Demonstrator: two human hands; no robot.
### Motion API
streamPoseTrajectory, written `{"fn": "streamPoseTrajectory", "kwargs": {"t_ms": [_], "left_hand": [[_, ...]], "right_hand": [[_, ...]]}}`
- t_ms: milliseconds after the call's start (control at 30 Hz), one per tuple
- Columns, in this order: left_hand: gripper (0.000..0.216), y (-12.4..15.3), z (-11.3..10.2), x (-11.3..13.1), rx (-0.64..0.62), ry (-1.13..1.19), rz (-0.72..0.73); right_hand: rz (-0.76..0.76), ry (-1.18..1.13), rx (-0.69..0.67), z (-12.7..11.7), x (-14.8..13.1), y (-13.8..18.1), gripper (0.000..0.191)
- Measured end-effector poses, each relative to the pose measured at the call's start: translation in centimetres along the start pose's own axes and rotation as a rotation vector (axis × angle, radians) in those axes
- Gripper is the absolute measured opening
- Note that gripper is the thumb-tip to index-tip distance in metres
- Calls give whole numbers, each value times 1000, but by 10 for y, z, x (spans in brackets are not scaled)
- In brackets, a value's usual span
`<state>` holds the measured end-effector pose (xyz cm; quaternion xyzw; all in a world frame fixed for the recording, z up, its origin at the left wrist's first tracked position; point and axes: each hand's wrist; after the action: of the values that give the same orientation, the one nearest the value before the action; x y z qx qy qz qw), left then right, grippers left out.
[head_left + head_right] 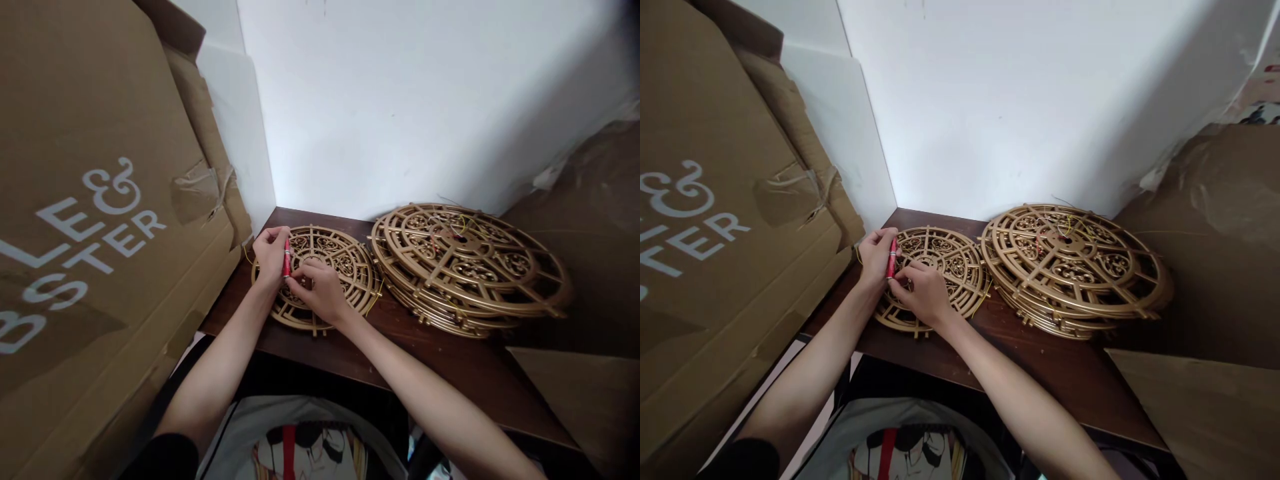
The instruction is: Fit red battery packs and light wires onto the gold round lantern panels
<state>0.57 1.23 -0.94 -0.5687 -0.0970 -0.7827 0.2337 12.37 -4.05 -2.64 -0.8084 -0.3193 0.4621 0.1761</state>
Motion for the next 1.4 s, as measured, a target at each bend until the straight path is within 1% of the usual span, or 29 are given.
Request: {"fn": "streamPoseTrajectory", "kwargs": {"t_ms": [133, 267, 433, 600, 767, 933, 1233, 1400], "left_hand": [[23, 1, 0, 1, -10, 11, 8], [21, 1, 2, 2, 12, 6, 9], [20, 3, 3, 2, 6, -6, 48], [18, 3, 4, 1, 42, -11, 63], [19, 0, 3, 0, 29, 9, 71], [18, 0, 3, 1, 35, 7, 65], [19, 1, 4, 1, 14, 14, 85], [18, 2, 4, 3, 39, 6, 57]], "right_hand": [[2, 19, 9, 0, -1, 2, 16], [23, 33, 11, -1, -3, 2, 16], [41, 60, 4, 3, -2, 3, 15], [24, 84, 23, 6, 1, 4, 20], [12, 103, 9, 3, -1, 3, 16], [-3, 100, 16, 1, -1, 2, 16], [-28, 239, -12, 2, -1, 3, 14], [-17, 212, -12, 2, -1, 2, 16]]}}
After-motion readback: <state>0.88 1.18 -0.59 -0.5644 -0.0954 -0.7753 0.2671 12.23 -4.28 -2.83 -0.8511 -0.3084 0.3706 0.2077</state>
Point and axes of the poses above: each hand's wrist, its own y-axis away from the middle knuckle, its own z-axis out of the palm, x = y × z, and after that the axes turned 1 degree about -x, right-handed
